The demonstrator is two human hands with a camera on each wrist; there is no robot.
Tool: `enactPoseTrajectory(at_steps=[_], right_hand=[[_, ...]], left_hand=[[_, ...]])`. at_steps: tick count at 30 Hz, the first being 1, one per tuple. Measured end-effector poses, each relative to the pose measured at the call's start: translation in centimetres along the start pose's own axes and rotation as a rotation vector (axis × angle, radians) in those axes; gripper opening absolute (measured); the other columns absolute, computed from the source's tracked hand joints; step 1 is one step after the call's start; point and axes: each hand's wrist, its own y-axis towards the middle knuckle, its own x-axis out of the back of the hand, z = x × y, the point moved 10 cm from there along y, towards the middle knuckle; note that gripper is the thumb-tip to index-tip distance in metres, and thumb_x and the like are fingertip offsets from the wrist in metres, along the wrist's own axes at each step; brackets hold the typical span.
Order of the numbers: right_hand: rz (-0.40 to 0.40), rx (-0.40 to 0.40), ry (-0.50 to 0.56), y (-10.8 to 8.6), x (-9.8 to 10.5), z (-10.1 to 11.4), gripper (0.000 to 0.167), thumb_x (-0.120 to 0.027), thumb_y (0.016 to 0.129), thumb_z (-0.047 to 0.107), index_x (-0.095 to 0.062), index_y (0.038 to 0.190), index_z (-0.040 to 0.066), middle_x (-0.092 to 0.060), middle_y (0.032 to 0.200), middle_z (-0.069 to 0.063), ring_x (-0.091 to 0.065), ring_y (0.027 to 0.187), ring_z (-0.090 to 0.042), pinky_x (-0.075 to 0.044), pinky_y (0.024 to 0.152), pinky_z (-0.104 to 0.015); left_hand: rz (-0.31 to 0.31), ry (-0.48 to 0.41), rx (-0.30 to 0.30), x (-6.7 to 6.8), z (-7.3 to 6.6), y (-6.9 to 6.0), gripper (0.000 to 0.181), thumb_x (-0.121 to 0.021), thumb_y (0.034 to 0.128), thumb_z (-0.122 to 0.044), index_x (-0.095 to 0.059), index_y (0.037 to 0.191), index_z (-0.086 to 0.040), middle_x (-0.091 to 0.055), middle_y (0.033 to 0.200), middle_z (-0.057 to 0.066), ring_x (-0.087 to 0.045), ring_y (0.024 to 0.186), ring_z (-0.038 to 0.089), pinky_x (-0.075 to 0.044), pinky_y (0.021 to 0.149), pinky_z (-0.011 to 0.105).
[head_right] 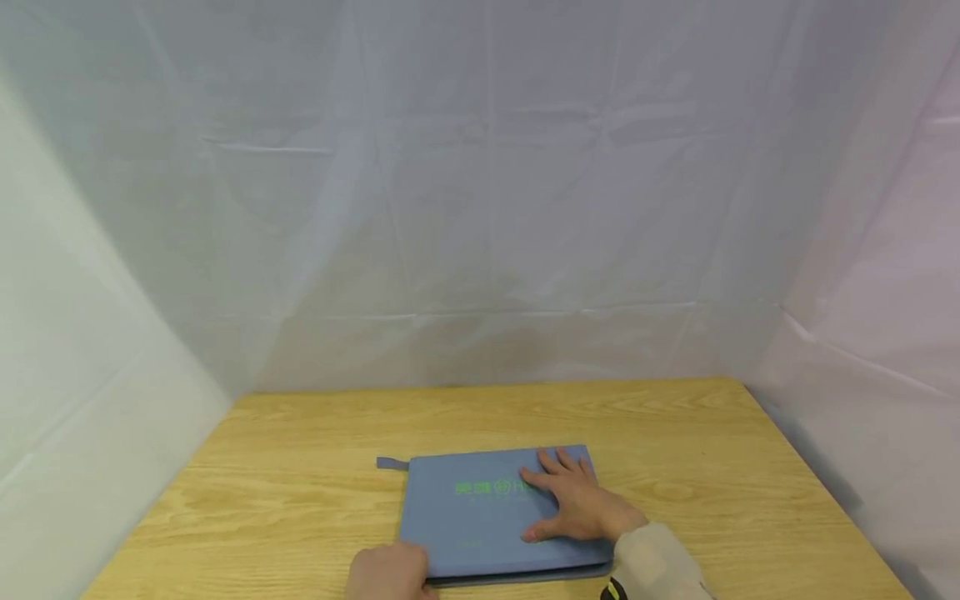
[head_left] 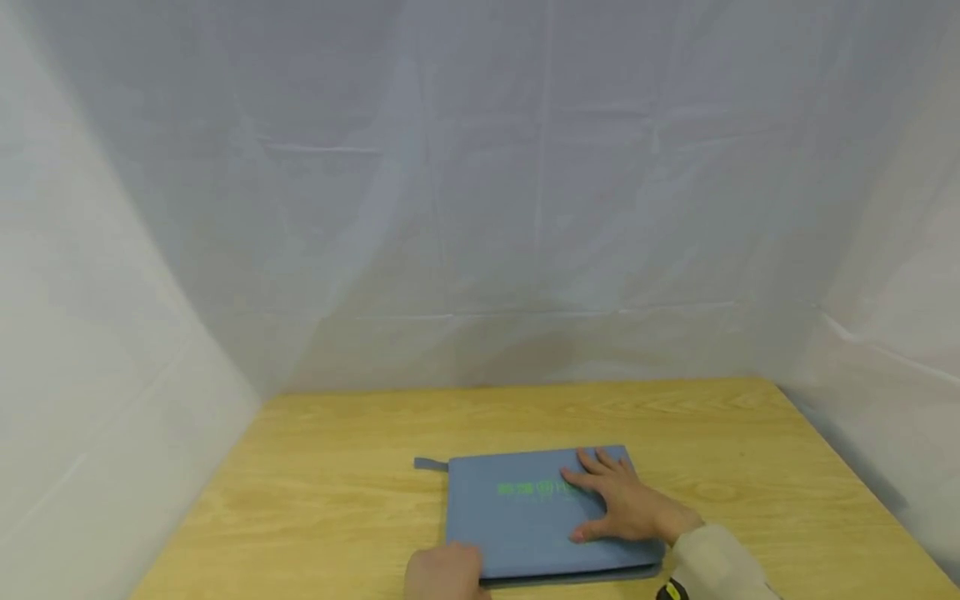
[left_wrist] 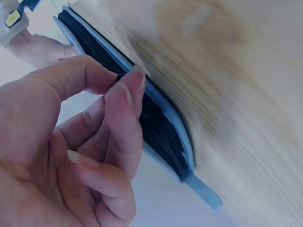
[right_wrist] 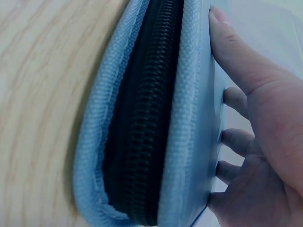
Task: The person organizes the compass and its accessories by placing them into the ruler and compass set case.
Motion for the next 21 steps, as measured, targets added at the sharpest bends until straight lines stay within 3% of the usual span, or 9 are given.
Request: enactPoseTrajectory(at_steps=[5, 9, 15, 21], right_hand=[[-0.004, 0.007, -0.001, -0.2, 0.0, 0.1, 0.089, -0.069, 0.074, 0.06, -0.044, 0.143, 0.009, -0.019, 0.151, -0.028, -0.009, 0.136, -0.052, -0.005, 0.1, -0.072], [-0.01, 0.007, -0.006, -0.4, 0.1, 0.2, 0.088, -0.069, 0.075, 0.059, -0.044, 0.143, 0.009, -0.019, 0.151, -0.028, -0.009, 0.136, -0.053, -0.005, 0.1, -0.072], [-0.021, 0.016, -0.018, -0.6, 0.0, 0.5, 0.089, -0.068, 0.075, 0.06, -0.044, 0.143, 0.008, -0.02, 0.15, -0.029, -0.01, 0.136, -0.053, -0.006, 0.101, -0.071], [0.002, 0.004, -0.009, -0.6, -0.4, 0.8, 0.088, -0.068, 0.076, 0.059, -0.043, 0.144, 0.009, -0.019, 0.151, -0.027, -0.009, 0.137, -0.052, -0.006, 0.102, -0.07]], left_hand=[[-0.014, -0.005, 0.034, 0.3, 2.1, -0.8, 0.03, -0.076, 0.0737, -0.035, -0.057, 0.063, -0.014, -0.05, 0.058, -0.001, -0.05, 0.052, 0.014, -0.045, 0.051, 0.037], [-0.039, 0.006, 0.026, 0.8, 3.1, -0.9, 0.03, -0.074, 0.071, -0.032, -0.054, 0.057, -0.013, -0.047, 0.054, -0.001, -0.044, 0.049, 0.014, -0.042, 0.047, 0.037], [-0.151, -0.013, -0.097, 1.7, 3.8, -0.7, 0.036, -0.073, 0.0643, -0.024, -0.042, 0.047, -0.019, -0.037, 0.046, -0.008, -0.034, 0.044, 0.01, -0.031, 0.04, 0.032], [-0.133, -0.078, -0.211, 1.6, 4.9, 0.0, 0.04, -0.066, 0.0657, -0.017, -0.033, 0.044, -0.022, -0.017, 0.044, -0.014, -0.017, 0.043, 0.007, -0.017, 0.041, 0.025]])
